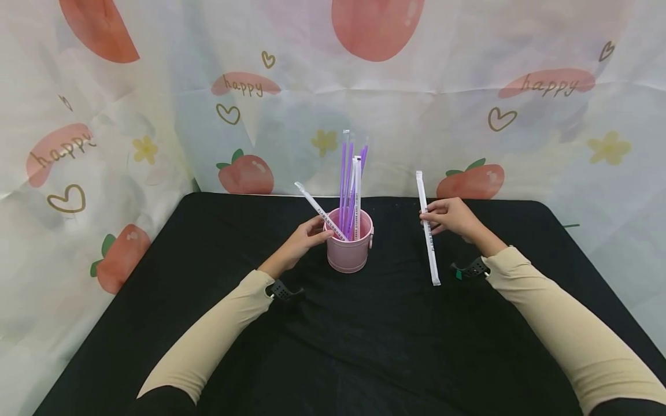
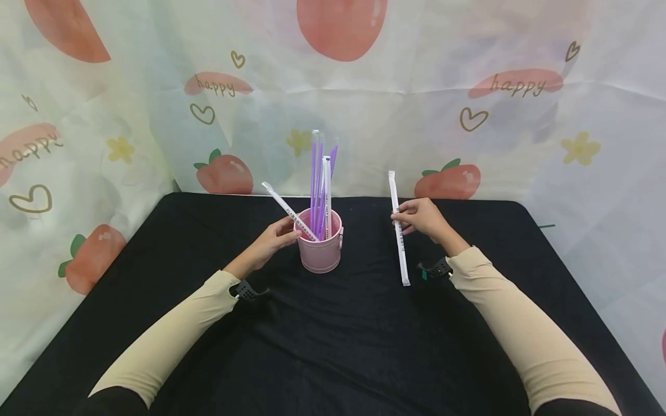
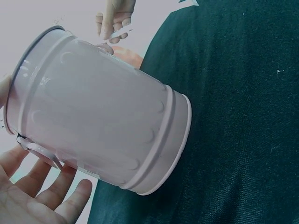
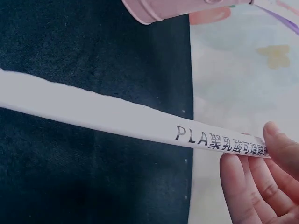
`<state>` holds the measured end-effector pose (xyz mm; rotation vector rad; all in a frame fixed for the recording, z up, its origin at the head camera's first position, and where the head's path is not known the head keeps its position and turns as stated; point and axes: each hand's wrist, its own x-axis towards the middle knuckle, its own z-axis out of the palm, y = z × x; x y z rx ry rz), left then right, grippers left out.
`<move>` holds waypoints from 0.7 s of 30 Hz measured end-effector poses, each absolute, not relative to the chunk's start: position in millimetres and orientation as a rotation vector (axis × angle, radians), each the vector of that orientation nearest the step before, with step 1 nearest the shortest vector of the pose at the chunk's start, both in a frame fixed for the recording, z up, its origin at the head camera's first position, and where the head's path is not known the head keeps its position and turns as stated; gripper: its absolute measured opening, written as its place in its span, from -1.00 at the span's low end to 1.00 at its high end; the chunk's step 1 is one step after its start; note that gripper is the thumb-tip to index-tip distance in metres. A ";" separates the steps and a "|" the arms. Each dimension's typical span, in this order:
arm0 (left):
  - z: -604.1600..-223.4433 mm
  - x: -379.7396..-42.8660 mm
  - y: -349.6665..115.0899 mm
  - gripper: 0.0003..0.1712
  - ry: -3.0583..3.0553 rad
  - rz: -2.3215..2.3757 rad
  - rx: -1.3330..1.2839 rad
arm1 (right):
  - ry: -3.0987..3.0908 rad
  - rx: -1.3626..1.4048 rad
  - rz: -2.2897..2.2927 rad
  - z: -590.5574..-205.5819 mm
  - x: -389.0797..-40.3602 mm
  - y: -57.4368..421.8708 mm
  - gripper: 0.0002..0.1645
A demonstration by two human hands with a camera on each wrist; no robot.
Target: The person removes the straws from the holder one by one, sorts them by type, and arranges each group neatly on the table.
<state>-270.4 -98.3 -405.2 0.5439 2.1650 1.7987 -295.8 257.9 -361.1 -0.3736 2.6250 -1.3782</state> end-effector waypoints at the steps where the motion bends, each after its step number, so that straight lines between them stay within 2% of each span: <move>1: -405.0 -270.3 -98.3 -0.38 2.165 1.797 0.540 | 2.606 -0.365 -1.384 -362.9 -297.0 257.7 -0.60; 21: -406.7 -273.3 -98.0 -0.42 2.178 1.802 0.529 | 2.520 -0.109 -1.410 -405.9 -318.1 261.0 -0.50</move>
